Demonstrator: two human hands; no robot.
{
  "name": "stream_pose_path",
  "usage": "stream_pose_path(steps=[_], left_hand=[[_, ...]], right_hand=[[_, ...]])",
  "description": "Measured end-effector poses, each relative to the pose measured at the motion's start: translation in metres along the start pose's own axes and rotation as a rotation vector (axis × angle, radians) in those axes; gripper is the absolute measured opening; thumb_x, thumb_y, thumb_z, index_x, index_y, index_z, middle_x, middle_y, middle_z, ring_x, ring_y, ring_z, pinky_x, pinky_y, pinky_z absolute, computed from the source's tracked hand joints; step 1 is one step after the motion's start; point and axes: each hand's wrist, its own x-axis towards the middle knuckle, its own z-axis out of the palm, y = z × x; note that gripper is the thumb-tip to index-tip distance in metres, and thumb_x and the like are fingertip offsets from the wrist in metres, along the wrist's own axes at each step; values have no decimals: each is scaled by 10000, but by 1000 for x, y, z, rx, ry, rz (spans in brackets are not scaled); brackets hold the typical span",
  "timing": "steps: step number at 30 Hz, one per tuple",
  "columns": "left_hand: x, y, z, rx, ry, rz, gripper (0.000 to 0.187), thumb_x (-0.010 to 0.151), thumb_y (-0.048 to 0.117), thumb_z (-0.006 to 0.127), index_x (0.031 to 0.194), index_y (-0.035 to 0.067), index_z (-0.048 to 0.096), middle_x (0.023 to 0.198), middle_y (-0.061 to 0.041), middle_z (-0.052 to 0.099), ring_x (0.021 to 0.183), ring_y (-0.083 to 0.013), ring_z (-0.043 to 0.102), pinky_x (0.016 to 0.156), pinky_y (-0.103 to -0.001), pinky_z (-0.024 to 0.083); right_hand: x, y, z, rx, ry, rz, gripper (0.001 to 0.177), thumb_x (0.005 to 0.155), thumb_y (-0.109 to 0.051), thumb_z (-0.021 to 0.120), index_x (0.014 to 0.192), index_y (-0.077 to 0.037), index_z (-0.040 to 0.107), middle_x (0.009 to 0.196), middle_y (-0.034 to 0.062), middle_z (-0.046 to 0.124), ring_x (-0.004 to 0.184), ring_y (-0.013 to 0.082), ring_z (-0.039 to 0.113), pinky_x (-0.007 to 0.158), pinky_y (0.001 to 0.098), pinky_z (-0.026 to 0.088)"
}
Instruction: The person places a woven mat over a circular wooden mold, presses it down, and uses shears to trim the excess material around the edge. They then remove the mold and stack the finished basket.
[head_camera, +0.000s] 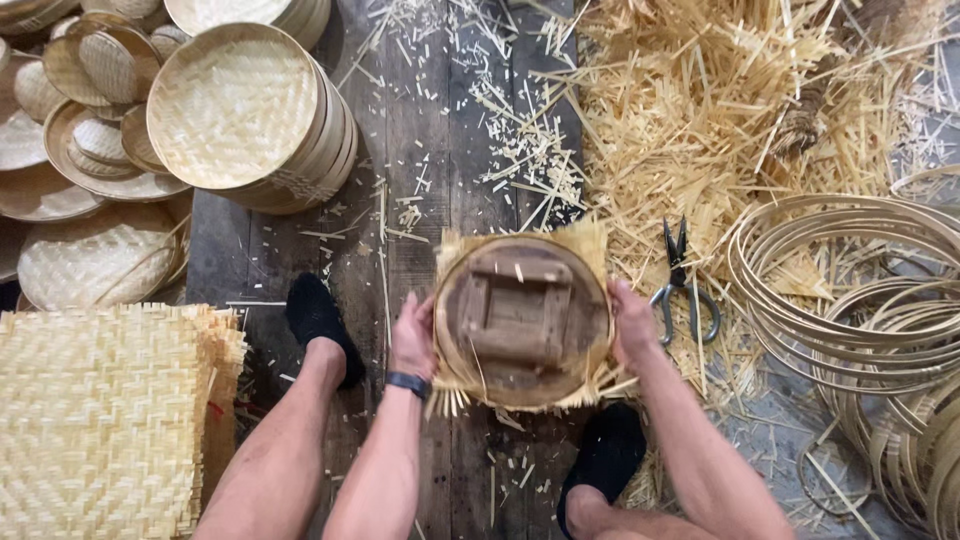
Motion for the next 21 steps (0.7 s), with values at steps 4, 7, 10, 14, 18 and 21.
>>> stream_pose_path(steps=[4,7,10,14,18,21], left_hand=[[7,-32,-13,330,171,181,689,1002,498,576,1335,-100,649,1349,-295,648,1260,-436,573,1109,-510,435],[-1,-63,17,1109,547,460,691,954,436,590,1506,58,414,1517,-178,468,1431,-332,399,1186,-540,313],[-25,-110,54,1418,560,697,845,838,367,725,1480,-15,331,1539,-244,354,1452,-418,287,1155,-613,184],[-31,-119,73,1466,607,562,951,684,213,751,1505,24,311,1554,-174,375,1449,-388,311,1181,-586,196],[-41,-92,58,1493,436,829,915,669,114,708,1532,75,404,1533,-99,477,1436,-373,373,1203,-555,245],[-47,-95,52,1494,313,877,877,668,98,704,1510,82,460,1521,-86,520,1383,-347,426,1160,-555,264]], right_hand=[[-16,42,-6,-224,154,1,615,1048,-444,396,1462,-13,545,1471,186,584,1343,276,544,1142,419,415],[-26,27,10,-864,281,-372,518,983,-325,613,1414,-50,526,1326,209,586,1200,290,588,1040,420,524],[-7,6,48,-1116,-147,-796,631,860,-316,752,1415,-118,525,1184,137,645,1115,285,585,990,447,458],[13,-6,73,-1328,-369,-890,687,861,-188,742,1501,-146,497,1105,140,609,1038,300,548,934,455,415],[-9,-3,62,-1171,-278,-974,720,847,-172,755,1513,-131,482,1019,136,581,1002,312,532,943,450,403],[-35,16,51,-1051,-163,-877,735,810,-155,766,1498,-136,506,1000,116,588,1003,312,546,938,451,408]])
